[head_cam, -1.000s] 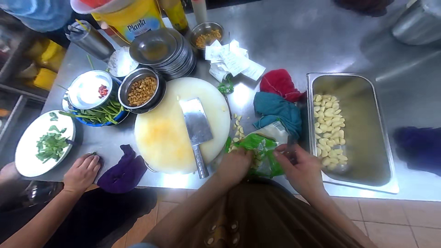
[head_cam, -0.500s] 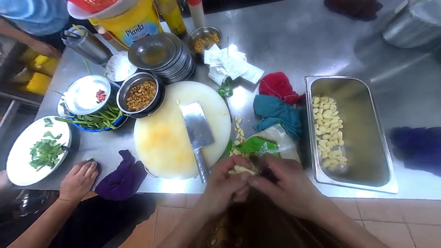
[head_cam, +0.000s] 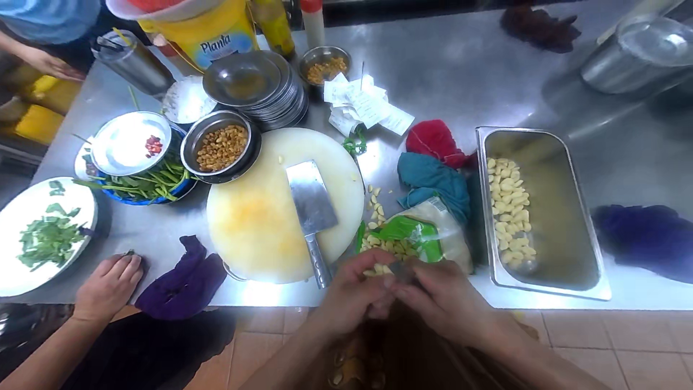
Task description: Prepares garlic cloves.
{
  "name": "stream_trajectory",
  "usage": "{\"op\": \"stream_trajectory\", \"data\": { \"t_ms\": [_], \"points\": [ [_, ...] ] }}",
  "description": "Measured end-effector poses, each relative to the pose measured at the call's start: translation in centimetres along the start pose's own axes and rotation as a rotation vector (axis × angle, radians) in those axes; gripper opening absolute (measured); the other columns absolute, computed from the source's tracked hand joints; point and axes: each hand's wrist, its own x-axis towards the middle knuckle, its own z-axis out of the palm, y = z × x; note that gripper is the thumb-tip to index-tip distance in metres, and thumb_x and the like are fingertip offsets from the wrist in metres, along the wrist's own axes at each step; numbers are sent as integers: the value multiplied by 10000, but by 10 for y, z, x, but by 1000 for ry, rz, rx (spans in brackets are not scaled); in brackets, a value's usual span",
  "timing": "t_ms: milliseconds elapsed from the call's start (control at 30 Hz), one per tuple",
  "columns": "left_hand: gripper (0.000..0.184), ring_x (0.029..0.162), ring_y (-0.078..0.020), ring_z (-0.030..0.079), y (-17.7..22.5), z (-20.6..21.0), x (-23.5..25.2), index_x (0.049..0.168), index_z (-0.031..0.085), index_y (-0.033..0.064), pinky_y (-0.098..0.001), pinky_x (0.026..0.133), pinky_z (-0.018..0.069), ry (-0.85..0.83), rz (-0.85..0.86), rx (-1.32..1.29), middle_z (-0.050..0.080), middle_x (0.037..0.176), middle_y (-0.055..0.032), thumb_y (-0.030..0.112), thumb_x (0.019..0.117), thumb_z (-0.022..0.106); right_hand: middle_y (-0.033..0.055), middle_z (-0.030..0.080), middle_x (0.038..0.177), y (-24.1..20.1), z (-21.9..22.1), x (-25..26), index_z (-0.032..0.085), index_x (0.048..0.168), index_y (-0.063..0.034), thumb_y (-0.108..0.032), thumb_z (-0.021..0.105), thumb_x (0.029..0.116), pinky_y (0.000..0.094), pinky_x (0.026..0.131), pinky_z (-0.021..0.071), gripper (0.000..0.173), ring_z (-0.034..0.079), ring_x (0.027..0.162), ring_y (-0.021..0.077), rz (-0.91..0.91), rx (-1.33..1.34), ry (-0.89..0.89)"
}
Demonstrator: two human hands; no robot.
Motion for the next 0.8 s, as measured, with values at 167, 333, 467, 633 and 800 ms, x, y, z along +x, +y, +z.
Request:
{"op": "stream_trajectory", "data": {
  "t_ms": [167,333,467,633,800],
  "points": [
    [128,572,32,522,5,2,3,1105,666,194,-135,529,431,-36,-5,-37,580,689,95,279,1011,643,-25,528,620,-5,4,0,602,870,-97,-506,484,1062,175,481,442,467,515,531,20,-5,-126,130],
    [146,580,34,525,4,5,6,1114,674,195,-138,528,432,-88,26,-29,594,712,105,290,1007,646,-20,533,626,-9,-1,-3,590,877,-94,-609,492,1018,172,484,453,543,525,540,18,12,-160,198],
    [139,582,28,519,3,7,7,1109,664,175,-144,532,429,-116,43,-43,581,707,97,276,1017,635,-17,536,632,-9,-3,-5,589,881,-89,-602,481,1024,167,487,452,543,527,543,13,3,-147,195],
    [124,582,25,527,4,6,2,1110,652,181,-149,537,440,-107,26,-35,584,706,101,256,1014,634,0,530,636,-11,-2,-5,586,909,-85,-599,397,1050,193,488,459,565,538,549,46,-28,-188,125],
    [118,578,22,516,2,2,0,1125,648,177,-155,534,435,-111,53,4,573,701,98,218,1023,604,-10,518,617,-6,6,-7,592,890,-66,-525,501,1048,168,487,431,494,506,533,8,18,70,84]
  ]
}}
